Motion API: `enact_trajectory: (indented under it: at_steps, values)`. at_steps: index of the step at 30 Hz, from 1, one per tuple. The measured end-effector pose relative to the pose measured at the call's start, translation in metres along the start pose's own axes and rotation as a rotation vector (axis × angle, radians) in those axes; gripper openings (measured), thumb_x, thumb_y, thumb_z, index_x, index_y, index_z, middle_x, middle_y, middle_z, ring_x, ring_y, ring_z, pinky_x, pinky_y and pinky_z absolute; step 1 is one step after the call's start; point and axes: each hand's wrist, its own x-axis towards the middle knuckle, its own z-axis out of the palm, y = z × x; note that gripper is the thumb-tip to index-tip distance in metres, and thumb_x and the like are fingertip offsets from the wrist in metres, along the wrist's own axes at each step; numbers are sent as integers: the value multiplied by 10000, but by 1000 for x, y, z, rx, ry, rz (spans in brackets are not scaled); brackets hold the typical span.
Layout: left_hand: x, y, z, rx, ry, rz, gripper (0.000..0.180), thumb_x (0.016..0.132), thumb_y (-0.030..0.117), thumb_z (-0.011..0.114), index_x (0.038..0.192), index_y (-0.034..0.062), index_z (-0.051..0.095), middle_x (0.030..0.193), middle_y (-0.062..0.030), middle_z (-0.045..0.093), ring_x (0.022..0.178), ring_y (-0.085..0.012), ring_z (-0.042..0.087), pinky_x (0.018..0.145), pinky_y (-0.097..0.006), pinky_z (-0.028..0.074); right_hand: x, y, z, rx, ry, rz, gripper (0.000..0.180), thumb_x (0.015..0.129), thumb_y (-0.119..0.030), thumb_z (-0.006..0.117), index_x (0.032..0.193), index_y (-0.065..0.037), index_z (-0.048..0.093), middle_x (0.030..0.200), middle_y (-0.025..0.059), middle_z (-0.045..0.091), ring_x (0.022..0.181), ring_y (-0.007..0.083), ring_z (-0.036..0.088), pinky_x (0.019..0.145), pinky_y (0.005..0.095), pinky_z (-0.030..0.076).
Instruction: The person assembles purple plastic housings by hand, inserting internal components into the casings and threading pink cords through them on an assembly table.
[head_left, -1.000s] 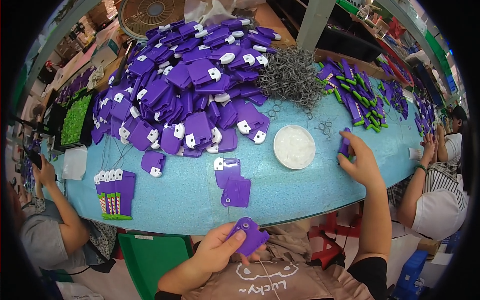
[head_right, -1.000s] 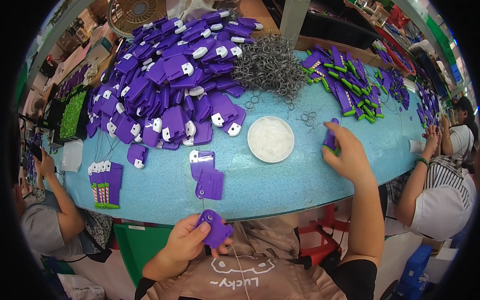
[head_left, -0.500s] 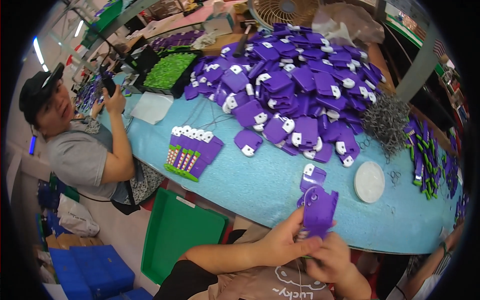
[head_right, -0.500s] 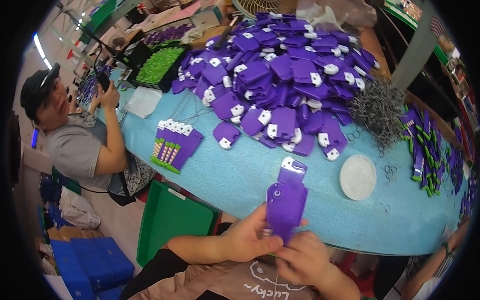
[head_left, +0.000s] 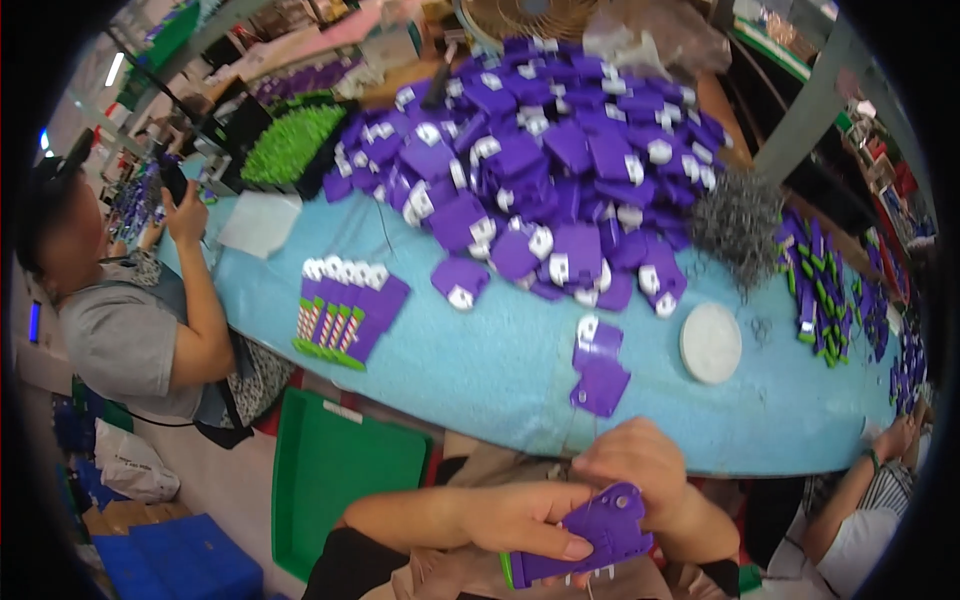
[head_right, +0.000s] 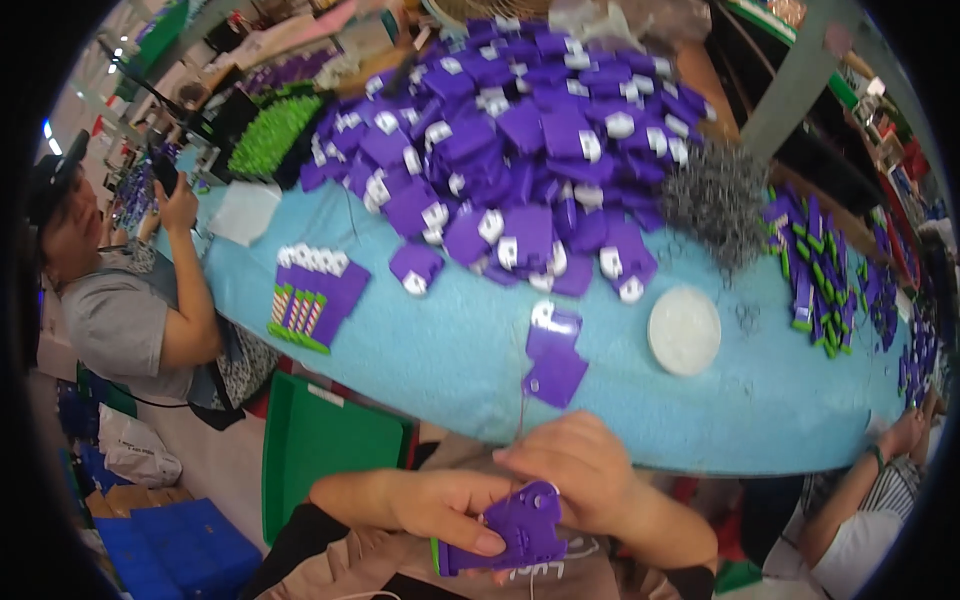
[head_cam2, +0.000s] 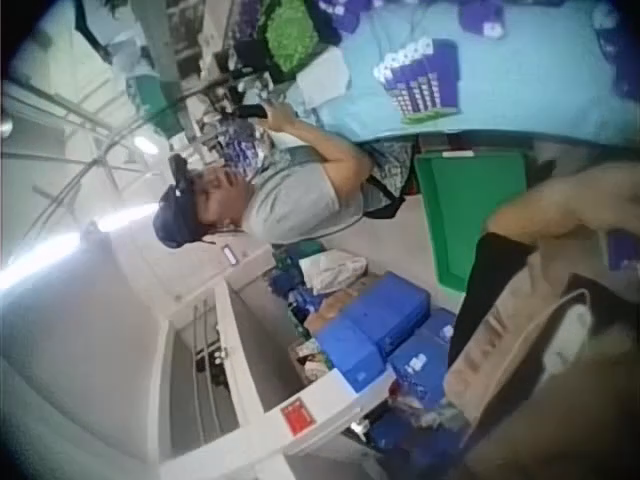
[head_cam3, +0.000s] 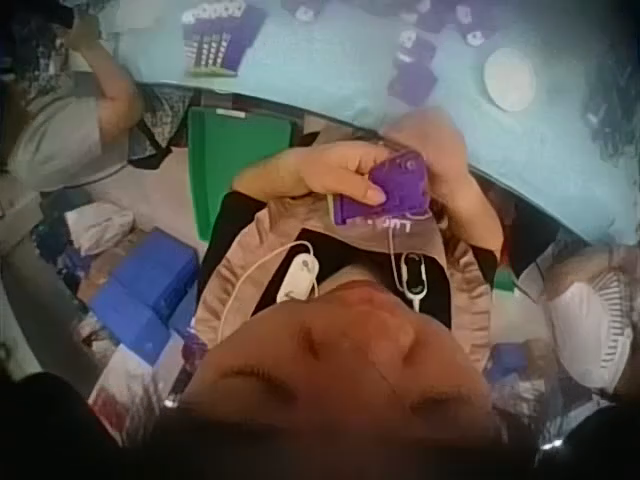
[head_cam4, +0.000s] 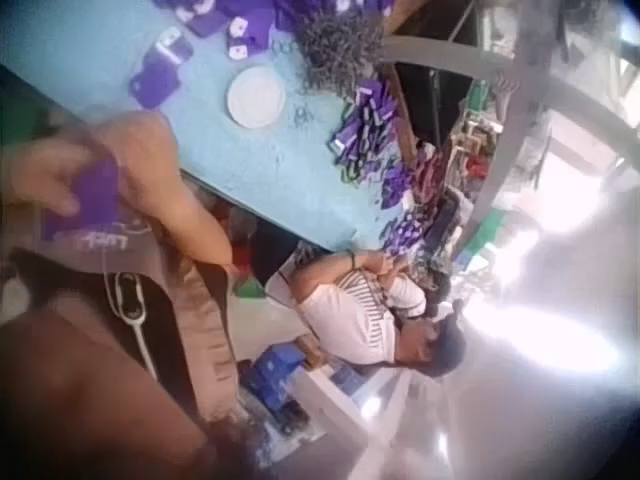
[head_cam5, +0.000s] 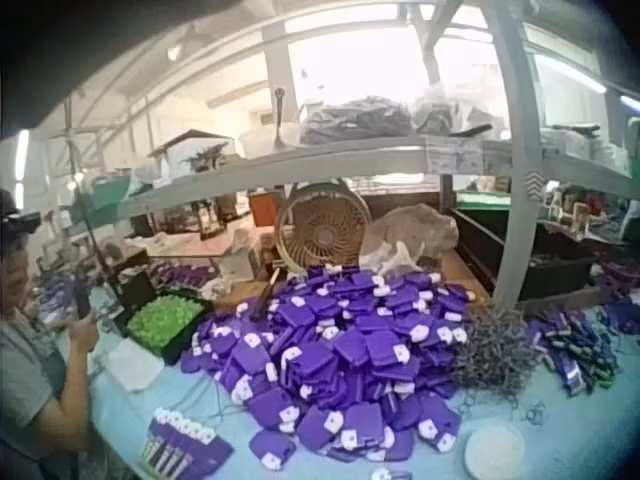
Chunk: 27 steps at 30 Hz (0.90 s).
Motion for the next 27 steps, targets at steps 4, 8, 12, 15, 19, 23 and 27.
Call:
enact_trajectory:
  at_steps: [4, 8, 12, 15, 19, 23, 27]
  values:
    - [11, -17, 11, 142, 48, 144, 307, 876, 144, 544, 1142, 18, 455, 838, -22, 611, 680, -59, 544, 583, -208, 437, -1, -11, -12, -460, 155, -10, 263, 642, -79, 640, 905, -79, 652, 794, 82, 588, 745, 240, 567, 598, 343, 420]
    - [17, 2, 8, 628, 142, 295, 212, 809, 96, 633, 989, -10, 595, 748, -59, 627, 654, -123, 588, 580, -251, 451, -2, 14, -21, -676, 225, 364, 200, 681, 26, 633, 877, -15, 618, 814, 127, 589, 766, 258, 567, 646, 348, 440]
    - [22, 5, 12, 794, 581, 228, 191, 843, 154, 560, 973, 17, 527, 709, -99, 570, 610, -198, 555, 556, -306, 426, -20, -4, -13, 502, 623, 303, 268, 726, 100, 606, 941, -24, 507, 838, 114, 625, 793, 226, 599, 703, 330, 443]
    - [27, -1, 12, 789, 603, 227, 172, 845, 139, 545, 956, 12, 512, 706, -95, 568, 592, -195, 546, 540, -317, 418, -23, -7, -15, 192, 417, 201, 275, 675, 61, 668, 886, -65, 543, 858, 84, 648, 799, 244, 608, 700, 338, 409]
    - [27, -3, 12, 762, 613, 186, 160, 845, 133, 543, 943, 11, 509, 709, -90, 569, 582, -192, 543, 532, -321, 417, -27, -7, -16, -14, 396, 182, 282, 650, 62, 679, 865, -76, 560, 844, 68, 650, 790, 239, 608, 703, 340, 405]
    - [29, -5, 12, 767, 631, 259, 151, 837, 121, 544, 933, 12, 508, 699, -103, 561, 569, -224, 543, 523, -334, 417, -29, -10, -21, -126, 360, 193, 295, 635, 32, 695, 866, -98, 566, 848, 37, 646, 789, 225, 600, 684, 329, 400]
    - [28, -3, 13, 894, 661, 244, 160, 818, 101, 551, 945, 16, 503, 703, -131, 562, 584, -288, 557, 521, -362, 419, -28, -14, -23, -360, 278, 167, 334, 626, -4, 716, 892, -113, 545, 856, 9, 636, 787, 201, 589, 658, 319, 394]
